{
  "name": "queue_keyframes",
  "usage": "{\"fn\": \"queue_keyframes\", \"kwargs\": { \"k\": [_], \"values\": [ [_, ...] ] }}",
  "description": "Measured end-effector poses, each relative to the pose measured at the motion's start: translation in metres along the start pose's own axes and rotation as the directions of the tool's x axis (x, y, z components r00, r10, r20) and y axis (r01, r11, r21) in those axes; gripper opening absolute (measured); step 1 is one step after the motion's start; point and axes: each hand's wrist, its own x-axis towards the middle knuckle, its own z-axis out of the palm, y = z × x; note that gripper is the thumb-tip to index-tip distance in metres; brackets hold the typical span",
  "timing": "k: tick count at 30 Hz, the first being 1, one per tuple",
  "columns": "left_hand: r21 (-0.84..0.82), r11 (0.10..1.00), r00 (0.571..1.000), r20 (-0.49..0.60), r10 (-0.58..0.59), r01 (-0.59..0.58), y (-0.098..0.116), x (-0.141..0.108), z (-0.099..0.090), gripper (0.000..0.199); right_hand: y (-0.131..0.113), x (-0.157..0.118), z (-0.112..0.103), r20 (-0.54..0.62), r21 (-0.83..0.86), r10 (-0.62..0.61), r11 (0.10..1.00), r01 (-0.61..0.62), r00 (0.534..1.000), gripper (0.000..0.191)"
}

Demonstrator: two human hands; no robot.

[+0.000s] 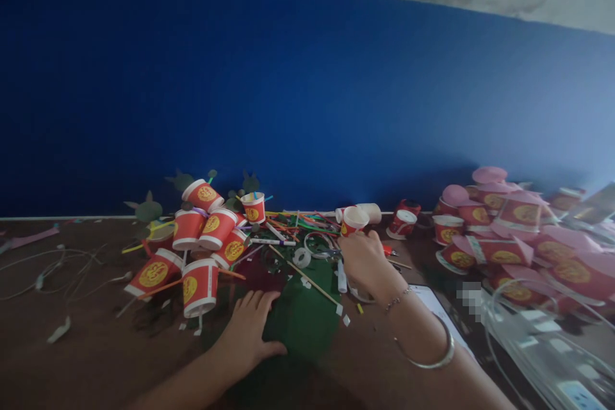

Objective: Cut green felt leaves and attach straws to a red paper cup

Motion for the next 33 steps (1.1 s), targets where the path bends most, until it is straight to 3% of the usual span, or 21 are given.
{"fn": "queue_keyframes", "kwargs": {
  "k": [3,7,13,17,21,27,30,33],
  "values": [
    [-0.085,0.996,0.999,0.033,-0.030,0.033,0.002,-0.001,0.001,0.074,0.008,-0.006,0.003,0.015,0.021,0.074,0.997,-0.074,0.997,0.034],
    [-0.174,0.981,0.997,0.029,-0.077,0.080,0.004,-0.003,0.003,0.067,0.005,-0.008,0.018,-0.003,0.226,0.147,0.964,-0.142,0.989,0.037],
    [-0.111,0.992,0.994,-0.085,-0.075,0.065,0.003,-0.008,0.011,0.064,-0.037,-0.019,0.047,0.071,0.431,-0.005,0.902,-0.026,0.997,0.039],
    [-0.088,0.996,0.997,-0.079,-0.022,0.015,0.001,-0.013,0.013,0.064,-0.061,-0.025,0.061,-0.005,0.481,-0.129,0.869,0.115,0.992,0.043],
    [-0.095,0.995,0.999,-0.031,-0.026,0.023,0.002,-0.018,0.009,0.068,-0.066,-0.018,0.074,-0.105,0.451,-0.085,0.884,0.124,0.991,0.044],
    [-0.232,0.966,0.993,0.007,-0.118,0.117,0.002,-0.019,0.000,0.078,-0.059,-0.010,0.081,-0.112,0.464,-0.034,0.882,0.083,0.993,0.043],
    [-0.289,0.952,0.995,0.021,-0.100,0.101,0.000,-0.021,-0.016,0.082,-0.055,-0.009,0.082,-0.094,0.604,0.006,0.795,0.053,0.996,0.041],
    [-0.410,0.903,0.988,0.129,-0.087,0.133,-0.004,-0.022,-0.038,0.088,-0.054,-0.005,0.084,0.002,0.834,0.046,0.551,-0.027,0.999,0.033]
  ]
}}
